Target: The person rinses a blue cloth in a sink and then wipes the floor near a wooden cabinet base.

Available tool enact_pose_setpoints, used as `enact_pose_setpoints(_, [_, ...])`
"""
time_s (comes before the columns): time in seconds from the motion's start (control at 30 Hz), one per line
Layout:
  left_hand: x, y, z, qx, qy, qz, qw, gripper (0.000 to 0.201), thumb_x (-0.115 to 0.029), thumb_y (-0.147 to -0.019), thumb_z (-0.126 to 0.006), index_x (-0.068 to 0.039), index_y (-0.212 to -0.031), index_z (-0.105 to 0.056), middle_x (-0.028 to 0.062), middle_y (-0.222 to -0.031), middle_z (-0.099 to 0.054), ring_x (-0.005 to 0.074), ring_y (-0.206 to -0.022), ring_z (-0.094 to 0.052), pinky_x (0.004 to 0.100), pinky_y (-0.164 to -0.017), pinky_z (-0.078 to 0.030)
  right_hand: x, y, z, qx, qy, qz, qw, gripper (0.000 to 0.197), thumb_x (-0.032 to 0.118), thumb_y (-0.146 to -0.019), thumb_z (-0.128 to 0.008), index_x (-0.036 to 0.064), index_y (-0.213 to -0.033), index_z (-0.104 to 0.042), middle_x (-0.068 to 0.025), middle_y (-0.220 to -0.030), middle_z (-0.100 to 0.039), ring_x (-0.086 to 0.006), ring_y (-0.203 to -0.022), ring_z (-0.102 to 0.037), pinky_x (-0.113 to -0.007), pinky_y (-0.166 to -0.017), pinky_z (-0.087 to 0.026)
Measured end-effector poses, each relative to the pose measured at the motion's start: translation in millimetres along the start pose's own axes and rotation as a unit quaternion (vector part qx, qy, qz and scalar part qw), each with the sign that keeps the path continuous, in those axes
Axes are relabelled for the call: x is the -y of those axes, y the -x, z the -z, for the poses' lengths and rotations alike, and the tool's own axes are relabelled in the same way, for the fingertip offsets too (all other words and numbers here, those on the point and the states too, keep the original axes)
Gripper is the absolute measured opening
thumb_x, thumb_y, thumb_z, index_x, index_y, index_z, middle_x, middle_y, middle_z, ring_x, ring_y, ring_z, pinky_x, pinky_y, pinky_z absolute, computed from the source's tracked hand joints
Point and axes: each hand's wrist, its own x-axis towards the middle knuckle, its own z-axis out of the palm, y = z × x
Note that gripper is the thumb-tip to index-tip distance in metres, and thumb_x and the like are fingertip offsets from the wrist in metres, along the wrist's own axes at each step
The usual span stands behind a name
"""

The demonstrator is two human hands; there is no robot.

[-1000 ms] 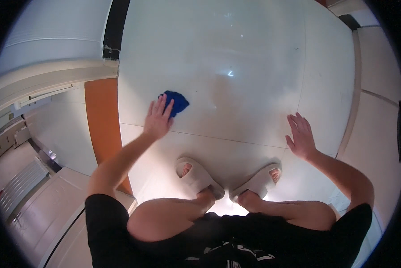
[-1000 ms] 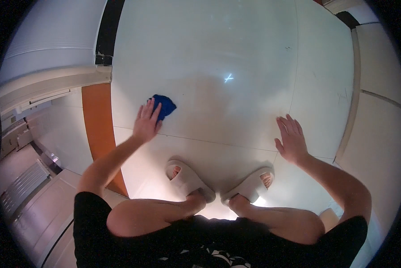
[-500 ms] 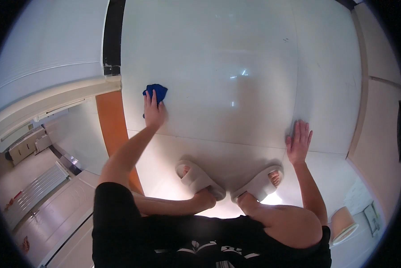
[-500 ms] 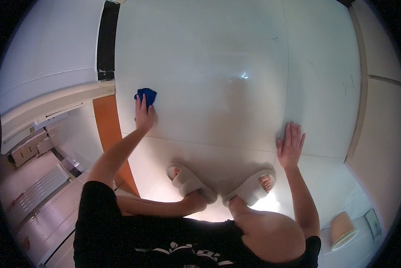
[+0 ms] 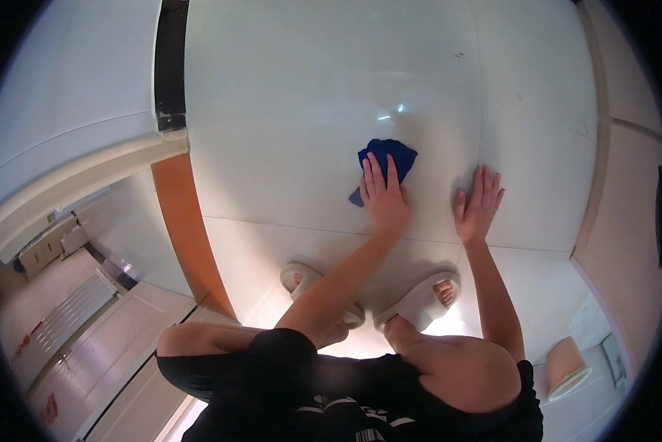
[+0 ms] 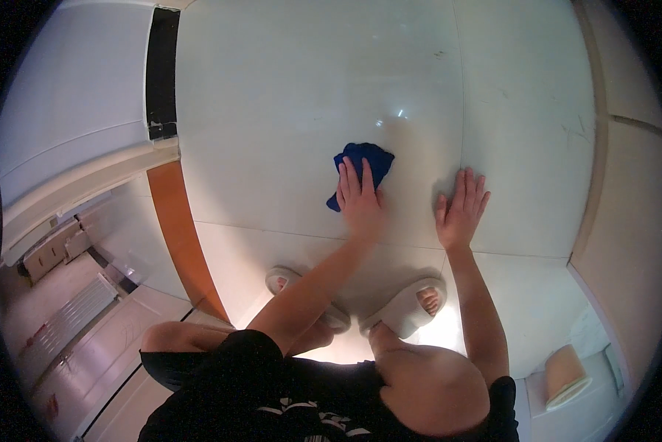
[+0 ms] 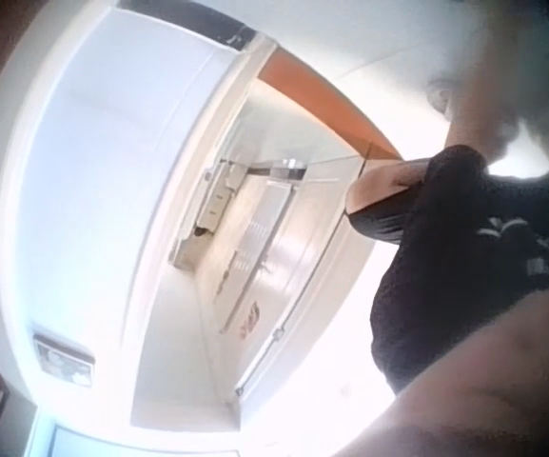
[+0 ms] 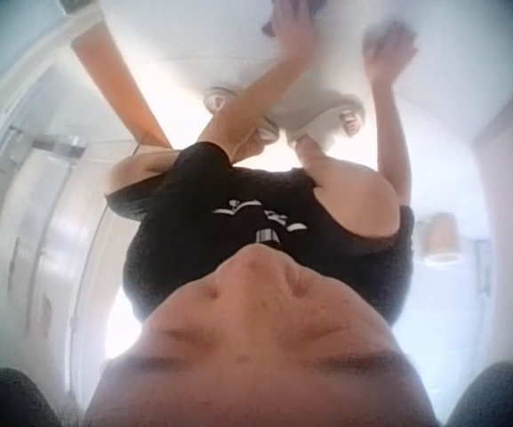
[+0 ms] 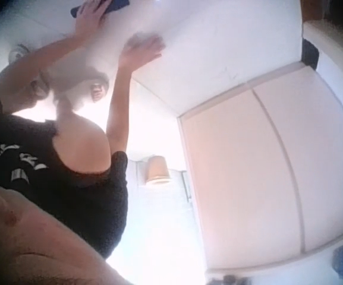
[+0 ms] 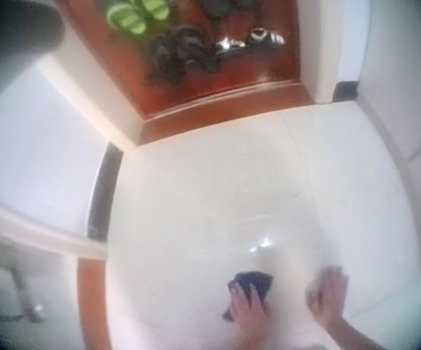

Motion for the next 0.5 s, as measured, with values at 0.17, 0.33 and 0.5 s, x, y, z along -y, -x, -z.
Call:
enact_pose_setpoints(0.17, [95.2, -36.1, 18.9, -0.077, -0.076, -0.049, 0.993, 0.065, -0.022, -0.092, -0.061, -0.009, -0.153, -0.045, 0.018, -0.163, -0.036, 0.0346, -0.152, -0.032, 0.0655, -0.12, -0.016, 3.4, -3.2, 3.6, 0.028, 0.019, 0.009, 0.999, 0.062, 0.036, -0.102, -0.049, 0.0044, -0.155, -0.04, -0.0123, -0.162, -0.037, -0.0393, -0.152, -0.027, -0.062, -0.123, -0.017])
enact_pose_setpoints(0.33, [216.2, -105.3, 81.4, -0.126, -0.14, 0.27, 0.944, 0.062, -0.021, -0.099, -0.05, 0.002, -0.154, -0.036, 0.028, -0.158, -0.037, 0.0436, -0.148, -0.033, 0.064, -0.119, -0.024, 0.5, -2.1, 1.9, 0.023, 0.022, -0.009, 0.999, 0.061, 0.036, -0.102, -0.049, 0.0031, -0.153, -0.041, -0.0129, -0.161, -0.039, -0.037, -0.151, -0.031, -0.061, -0.123, -0.02])
enact_pose_setpoints(0.5, [209.0, -116.2, 53.8, -0.184, -0.071, 0.136, 0.971, 0.063, -0.013, -0.095, -0.05, 0.007, -0.153, -0.037, 0.0401, -0.154, -0.032, 0.053, -0.143, -0.033, 0.0541, -0.12, -0.027, 9.0, -4.1, 0.1, 0.03, 0.027, -0.005, 0.999, 0.061, 0.037, -0.103, -0.048, 0.0013, -0.152, -0.042, -0.0136, -0.16, -0.04, -0.0355, -0.151, -0.033, -0.058, -0.123, -0.023])
